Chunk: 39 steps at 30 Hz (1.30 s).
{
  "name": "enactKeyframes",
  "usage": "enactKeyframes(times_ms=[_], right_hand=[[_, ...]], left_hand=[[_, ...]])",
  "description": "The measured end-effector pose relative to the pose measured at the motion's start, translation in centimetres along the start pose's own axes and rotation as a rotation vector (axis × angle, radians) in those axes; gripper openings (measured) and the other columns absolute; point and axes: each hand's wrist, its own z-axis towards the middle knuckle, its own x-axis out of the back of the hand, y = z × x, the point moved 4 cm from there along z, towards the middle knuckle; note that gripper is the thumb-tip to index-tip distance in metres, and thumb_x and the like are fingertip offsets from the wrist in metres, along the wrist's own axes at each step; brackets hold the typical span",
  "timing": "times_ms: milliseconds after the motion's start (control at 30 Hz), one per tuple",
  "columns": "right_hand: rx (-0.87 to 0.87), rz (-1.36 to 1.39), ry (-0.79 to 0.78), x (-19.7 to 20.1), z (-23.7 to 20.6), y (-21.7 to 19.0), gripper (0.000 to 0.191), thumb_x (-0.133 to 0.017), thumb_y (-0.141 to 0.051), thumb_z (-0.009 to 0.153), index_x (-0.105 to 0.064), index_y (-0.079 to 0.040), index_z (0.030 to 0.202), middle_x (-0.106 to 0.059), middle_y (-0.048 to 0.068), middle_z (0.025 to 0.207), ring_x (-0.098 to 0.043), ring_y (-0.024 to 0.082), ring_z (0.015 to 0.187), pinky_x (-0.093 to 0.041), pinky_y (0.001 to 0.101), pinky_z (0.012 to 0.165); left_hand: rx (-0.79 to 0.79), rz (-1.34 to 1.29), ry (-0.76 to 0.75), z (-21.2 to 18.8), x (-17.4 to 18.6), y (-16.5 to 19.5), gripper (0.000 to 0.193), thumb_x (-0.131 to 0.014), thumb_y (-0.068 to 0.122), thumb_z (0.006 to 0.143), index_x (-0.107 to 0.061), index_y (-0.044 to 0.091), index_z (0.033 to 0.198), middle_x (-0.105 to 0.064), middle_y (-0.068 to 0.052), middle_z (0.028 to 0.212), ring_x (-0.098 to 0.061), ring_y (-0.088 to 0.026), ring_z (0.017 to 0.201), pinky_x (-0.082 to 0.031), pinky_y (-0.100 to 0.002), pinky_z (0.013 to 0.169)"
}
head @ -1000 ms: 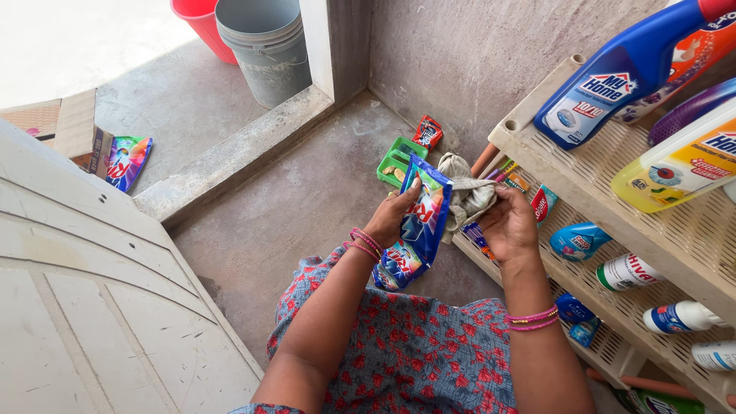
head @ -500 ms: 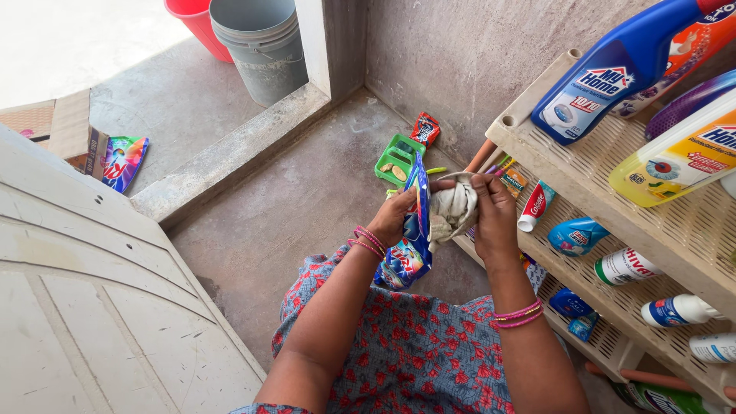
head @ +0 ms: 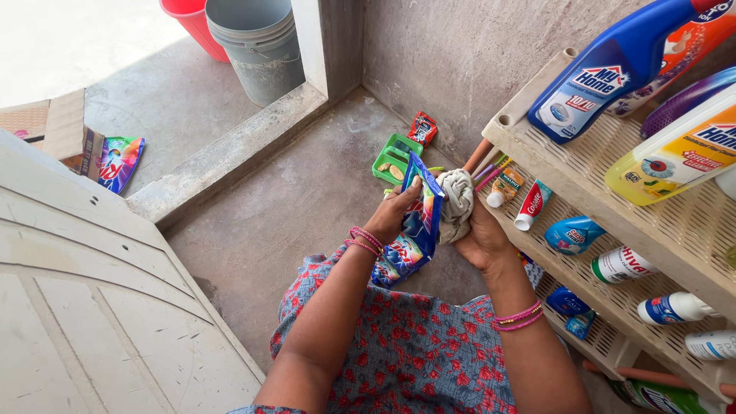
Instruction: The person sits on the floor of a wash area and wipes Rin detergent packets one at a time with a cloth, then stacks the wiped packets on the floor next to a shelf of cleaning supplies.
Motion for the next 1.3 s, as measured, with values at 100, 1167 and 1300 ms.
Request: enactKeyframes(times_ms=[100,1167,1300], right_hand=[[-0.022,0.021,0.146,1.9,0.3,0.0,0.042,-0.067,-0.039,0.098,-0.065,-0.010,0.128,-0.072,0.004,0.124,-0.068,0.015,0.112,-0.056,0.0341,0.100],[0.826,-1.421,0.412,-4.2,-2.4,-0.7,0.042,-0.066,-0.009,0.099,-0.062,-0.015,0.140,-0.050,0.017,0.145,-0.057,0.036,0.130,-0.052,0.0434,0.108],[0.894,-1.561,0.209,-6.4,-3.2,1.7,0.045,-0.068,-0.005,0.093,-0.066,-0.015,0.136,-0.049,0.018,0.138,-0.054,0.037,0.132,-0.047,0.0465,0.111]], left_hand=[[-0.088,-0.103,-0.061,-0.2,-0.9,0.8,0.054,-0.056,0.050,0.099,-0.058,0.009,0.135,-0.072,-0.005,0.118,-0.071,-0.014,0.104,-0.060,-0.033,0.092],[-0.001,-0.208,-0.241,-1.3,-4.6,-0.1,0.071,-0.032,0.059,0.104,-0.022,0.022,0.164,-0.043,-0.011,0.159,-0.046,-0.025,0.143,-0.039,-0.045,0.120],[-0.155,-0.220,-0.193,-2.3,-4.3,3.2,0.079,-0.030,0.068,0.098,-0.017,0.027,0.164,-0.042,-0.014,0.157,-0.045,-0.029,0.141,-0.038,-0.048,0.119]])
